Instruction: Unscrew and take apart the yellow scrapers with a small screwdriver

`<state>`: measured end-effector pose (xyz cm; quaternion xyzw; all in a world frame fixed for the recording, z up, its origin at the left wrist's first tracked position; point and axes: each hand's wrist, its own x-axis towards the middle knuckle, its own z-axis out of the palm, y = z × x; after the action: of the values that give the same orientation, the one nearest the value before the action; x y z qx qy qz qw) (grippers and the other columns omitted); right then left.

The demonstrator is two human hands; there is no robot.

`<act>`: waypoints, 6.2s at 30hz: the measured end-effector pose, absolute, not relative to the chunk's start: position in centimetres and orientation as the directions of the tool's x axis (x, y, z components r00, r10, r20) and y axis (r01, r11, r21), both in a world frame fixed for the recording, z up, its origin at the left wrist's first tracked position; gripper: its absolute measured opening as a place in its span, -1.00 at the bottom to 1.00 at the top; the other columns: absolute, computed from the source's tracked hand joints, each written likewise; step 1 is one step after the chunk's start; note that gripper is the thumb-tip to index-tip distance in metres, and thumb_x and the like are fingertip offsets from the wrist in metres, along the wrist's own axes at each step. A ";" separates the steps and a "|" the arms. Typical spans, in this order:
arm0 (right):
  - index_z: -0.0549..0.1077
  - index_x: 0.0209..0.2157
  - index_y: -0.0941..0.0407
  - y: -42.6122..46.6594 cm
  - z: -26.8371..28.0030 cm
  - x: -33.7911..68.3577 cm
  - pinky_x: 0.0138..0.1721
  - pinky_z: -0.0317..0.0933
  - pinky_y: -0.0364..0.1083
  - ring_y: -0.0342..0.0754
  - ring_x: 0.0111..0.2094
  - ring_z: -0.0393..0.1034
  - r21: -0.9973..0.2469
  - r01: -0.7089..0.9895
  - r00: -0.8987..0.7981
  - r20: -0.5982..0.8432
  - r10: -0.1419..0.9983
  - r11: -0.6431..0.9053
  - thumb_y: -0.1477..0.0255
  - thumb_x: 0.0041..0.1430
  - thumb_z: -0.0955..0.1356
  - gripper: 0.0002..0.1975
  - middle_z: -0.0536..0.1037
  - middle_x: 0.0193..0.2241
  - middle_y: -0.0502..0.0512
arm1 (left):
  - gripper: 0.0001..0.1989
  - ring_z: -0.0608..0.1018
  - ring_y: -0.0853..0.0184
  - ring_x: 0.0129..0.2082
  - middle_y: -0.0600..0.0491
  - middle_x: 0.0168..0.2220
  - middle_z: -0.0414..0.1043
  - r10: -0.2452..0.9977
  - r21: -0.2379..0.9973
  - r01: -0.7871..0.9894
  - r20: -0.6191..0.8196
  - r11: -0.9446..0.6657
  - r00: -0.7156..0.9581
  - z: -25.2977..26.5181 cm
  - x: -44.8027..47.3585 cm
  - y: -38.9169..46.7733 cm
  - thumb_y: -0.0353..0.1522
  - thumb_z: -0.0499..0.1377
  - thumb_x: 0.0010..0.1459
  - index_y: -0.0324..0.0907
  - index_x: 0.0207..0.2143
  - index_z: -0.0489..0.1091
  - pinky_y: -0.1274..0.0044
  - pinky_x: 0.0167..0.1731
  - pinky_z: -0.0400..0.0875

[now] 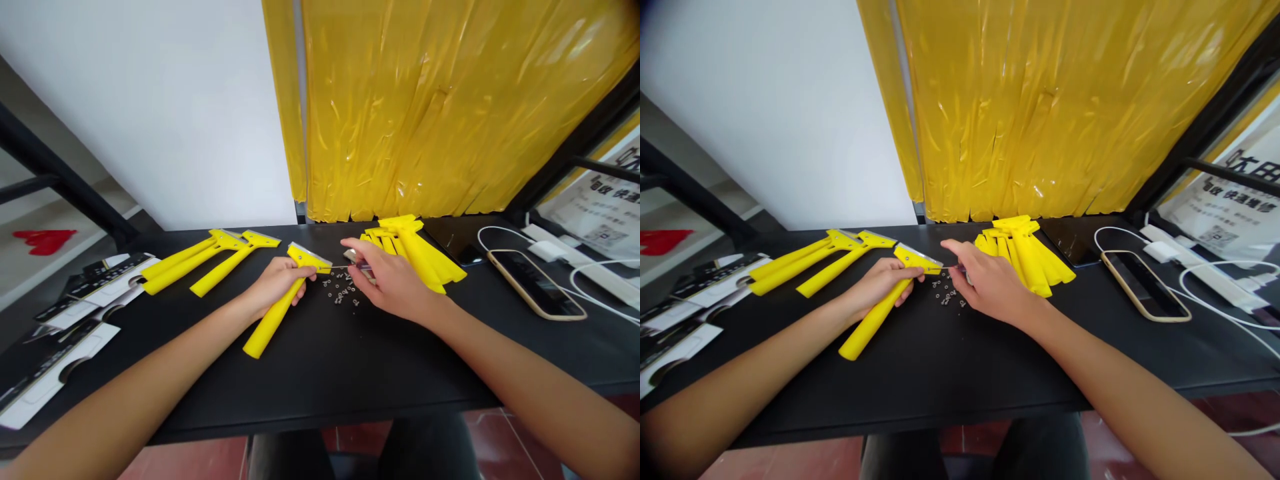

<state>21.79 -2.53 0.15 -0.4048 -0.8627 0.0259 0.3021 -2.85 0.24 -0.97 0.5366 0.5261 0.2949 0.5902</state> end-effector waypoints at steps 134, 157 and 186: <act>0.34 -0.20 0.10 -2.1 1.2 22.5 -0.40 0.04 -0.09 -0.02 -0.40 0.41 -0.292 0.775 -0.396 0.466 0.791 0.561 0.18 0.46 0.14 -0.68 0.55 -0.37 0.09 | -0.76 0.38 0.42 -0.79 0.07 -0.65 0.44 0.960 0.901 0.428 -0.179 0.071 0.217 2.8 -0.4 -1.4 -0.25 0.21 0.25 -0.28 -0.32 0.44 0.60 -0.78 0.22; 0.36 -0.18 0.08 -2.9 1.1 21.9 -0.42 0.02 -0.07 -0.03 -0.38 0.44 -0.222 0.761 -0.421 0.545 0.725 0.609 0.23 0.43 0.22 -0.77 0.59 -0.29 0.08 | -0.82 0.38 0.38 -0.83 0.10 -0.73 0.37 0.972 0.787 0.612 -0.083 -0.072 0.222 0.9 -0.9 -1.1 -0.30 0.16 0.23 -0.20 -0.40 0.42 0.60 -0.78 0.19; 0.29 -0.34 0.06 -2.5 0.3 21.6 -0.37 0.08 -0.06 -0.04 -0.39 0.39 -0.375 0.738 -0.411 0.410 0.814 0.561 0.27 0.43 0.15 -0.74 0.50 -0.43 0.05 | -0.82 0.43 0.35 -0.78 0.07 -0.66 0.41 0.980 0.744 0.651 0.024 -0.150 0.198 1.1 -1.0 -1.3 -0.26 0.11 0.26 -0.18 -0.33 0.38 0.56 -0.75 0.26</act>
<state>21.58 -2.47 0.30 -0.4637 -0.8372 0.0676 0.2821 -0.95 -1.33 1.09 0.7098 0.5743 0.2667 0.3085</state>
